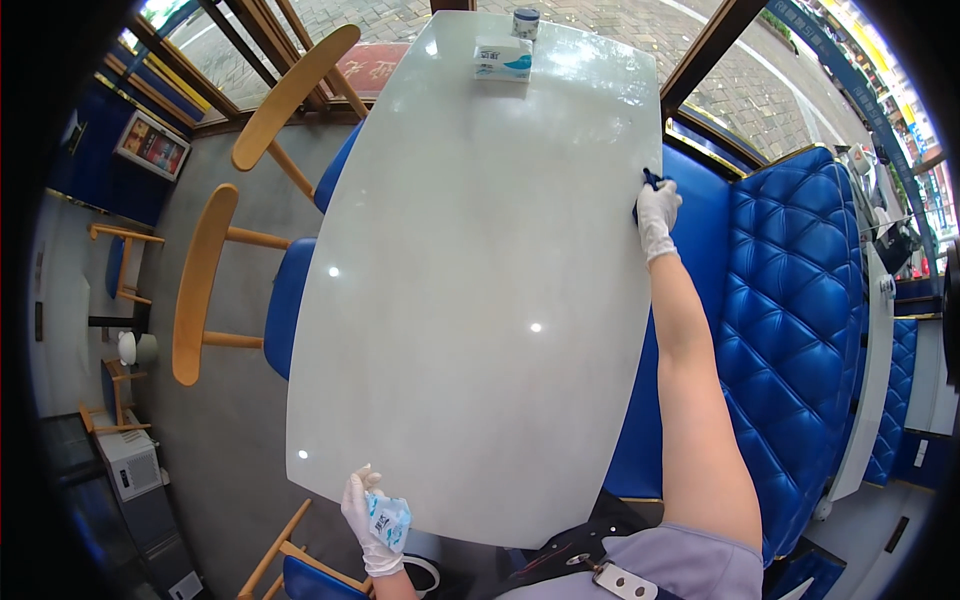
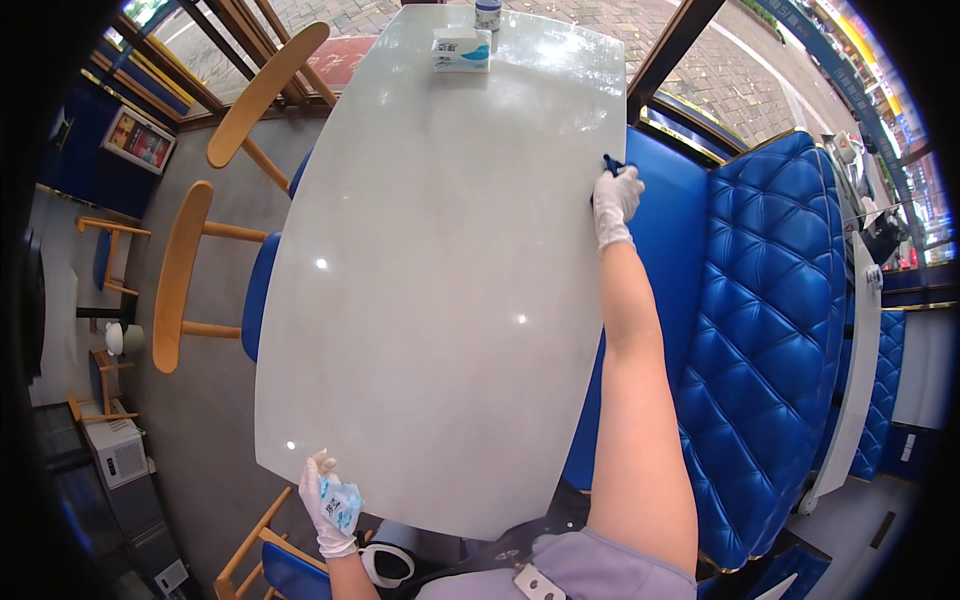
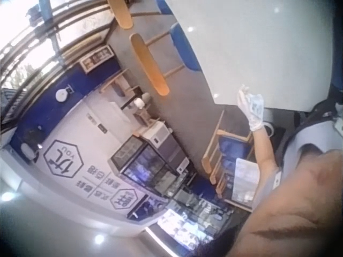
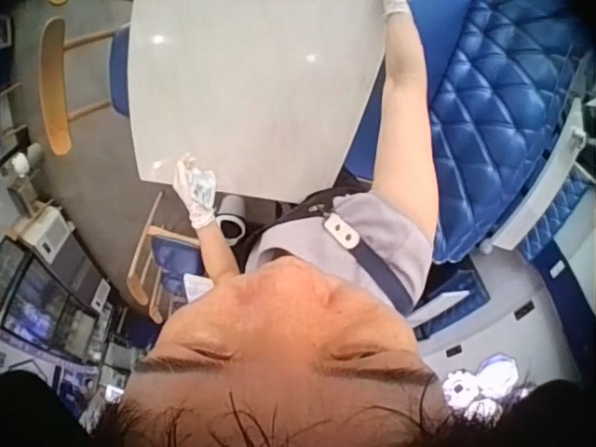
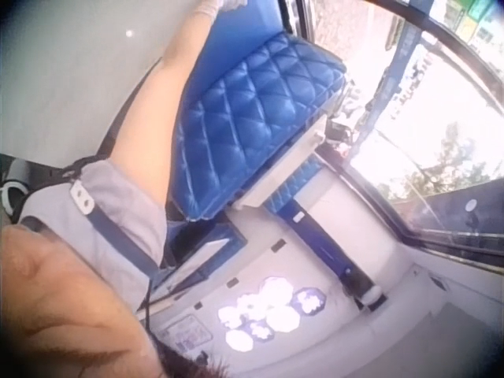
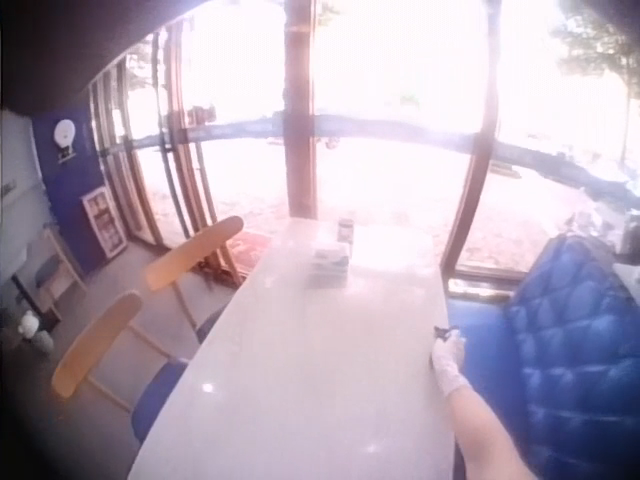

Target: The person wipes a table, a wall, and a chair seat using a blue cloth held in a gloved hand.

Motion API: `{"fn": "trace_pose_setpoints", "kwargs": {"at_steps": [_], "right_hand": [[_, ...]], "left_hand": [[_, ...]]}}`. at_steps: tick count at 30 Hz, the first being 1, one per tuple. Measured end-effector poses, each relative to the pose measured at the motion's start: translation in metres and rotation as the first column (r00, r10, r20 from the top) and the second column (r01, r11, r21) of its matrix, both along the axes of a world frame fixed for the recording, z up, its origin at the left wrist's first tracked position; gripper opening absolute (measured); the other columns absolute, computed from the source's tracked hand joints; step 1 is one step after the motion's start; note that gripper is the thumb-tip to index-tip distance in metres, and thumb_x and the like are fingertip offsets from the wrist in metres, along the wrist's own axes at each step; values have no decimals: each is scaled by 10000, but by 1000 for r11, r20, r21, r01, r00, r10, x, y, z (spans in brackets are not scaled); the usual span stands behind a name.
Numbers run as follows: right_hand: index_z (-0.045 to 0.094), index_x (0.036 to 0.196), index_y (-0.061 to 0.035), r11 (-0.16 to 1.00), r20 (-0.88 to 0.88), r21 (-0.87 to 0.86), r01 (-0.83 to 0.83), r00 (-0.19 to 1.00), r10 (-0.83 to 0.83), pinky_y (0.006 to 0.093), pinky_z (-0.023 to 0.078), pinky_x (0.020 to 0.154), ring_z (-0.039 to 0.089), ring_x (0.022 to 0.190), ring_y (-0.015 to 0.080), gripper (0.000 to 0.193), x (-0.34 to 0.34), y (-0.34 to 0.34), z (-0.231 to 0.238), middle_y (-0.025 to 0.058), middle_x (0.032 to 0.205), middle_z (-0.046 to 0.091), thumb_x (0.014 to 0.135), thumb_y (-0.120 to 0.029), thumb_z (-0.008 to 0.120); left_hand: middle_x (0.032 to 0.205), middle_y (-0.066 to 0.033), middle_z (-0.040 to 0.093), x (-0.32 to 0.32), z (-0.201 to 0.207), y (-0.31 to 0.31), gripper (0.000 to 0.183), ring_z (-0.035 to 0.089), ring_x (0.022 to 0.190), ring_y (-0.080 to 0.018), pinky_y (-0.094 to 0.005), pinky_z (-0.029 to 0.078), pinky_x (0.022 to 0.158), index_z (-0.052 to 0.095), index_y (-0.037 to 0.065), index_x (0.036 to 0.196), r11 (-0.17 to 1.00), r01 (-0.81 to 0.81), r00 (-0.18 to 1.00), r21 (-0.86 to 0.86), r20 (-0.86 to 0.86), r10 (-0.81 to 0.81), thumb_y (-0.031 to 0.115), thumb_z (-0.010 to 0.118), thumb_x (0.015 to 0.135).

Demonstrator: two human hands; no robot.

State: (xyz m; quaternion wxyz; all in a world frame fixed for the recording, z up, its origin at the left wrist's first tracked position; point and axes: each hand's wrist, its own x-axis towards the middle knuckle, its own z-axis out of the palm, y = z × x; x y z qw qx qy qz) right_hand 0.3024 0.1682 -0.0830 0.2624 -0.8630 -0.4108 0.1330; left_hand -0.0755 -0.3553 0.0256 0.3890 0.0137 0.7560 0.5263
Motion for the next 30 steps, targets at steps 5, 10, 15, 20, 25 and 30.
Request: {"fn": "trace_pose_setpoints", "kwargs": {"at_steps": [5,10,15,20,25,30], "right_hand": [[514,1111,-116,999,-79,0,-37,996,37,483,505,837,615,987,404,326,5,-88,-12,216,1124,558,879,-327,601],[483,1099,-87,997,-203,34,-68,976,73,478,497,842,611,977,403,306,-8,-214,-18,215,1081,587,913,-307,587],[448,1092,-89,991,-134,84,-107,984,118,496,484,807,587,941,423,305,-24,-353,-19,218,1076,536,911,-294,582],[452,1078,-71,976,-230,125,-176,952,201,492,470,805,563,956,423,291,-42,-506,-14,203,1080,519,910,-270,583],[422,1106,-92,951,-376,-123,-283,900,220,495,462,817,563,959,420,318,-39,-629,2,192,1080,515,914,-286,586],[485,1048,-101,692,-592,-225,-685,661,461,448,469,819,591,938,386,271,-3,-649,63,184,943,603,901,-289,615]], "left_hand": [[844,-25,579,2,12,-21,383,422,532,-43,-202,419,408,620,20,1084,997,41,998,66,43,-44,364,470,1006],[836,-35,599,4,18,-82,357,434,562,-48,-199,425,431,641,27,1062,993,43,999,109,7,-44,339,478,1004],[837,-49,642,13,22,-155,335,418,528,-38,-191,416,417,654,32,1061,988,69,998,136,5,-70,322,499,1001],[824,-47,653,24,35,-201,331,444,516,-29,-175,429,412,660,37,1055,981,75,996,180,40,-83,321,498,1004],[824,-43,655,48,50,-215,329,450,520,-29,-174,433,419,668,33,1052,969,146,987,199,43,-157,314,504,1000],[825,-36,638,44,53,-234,318,448,526,-39,-190,432,423,668,22,1040,952,240,971,192,-66,-232,289,499,1000]]}}
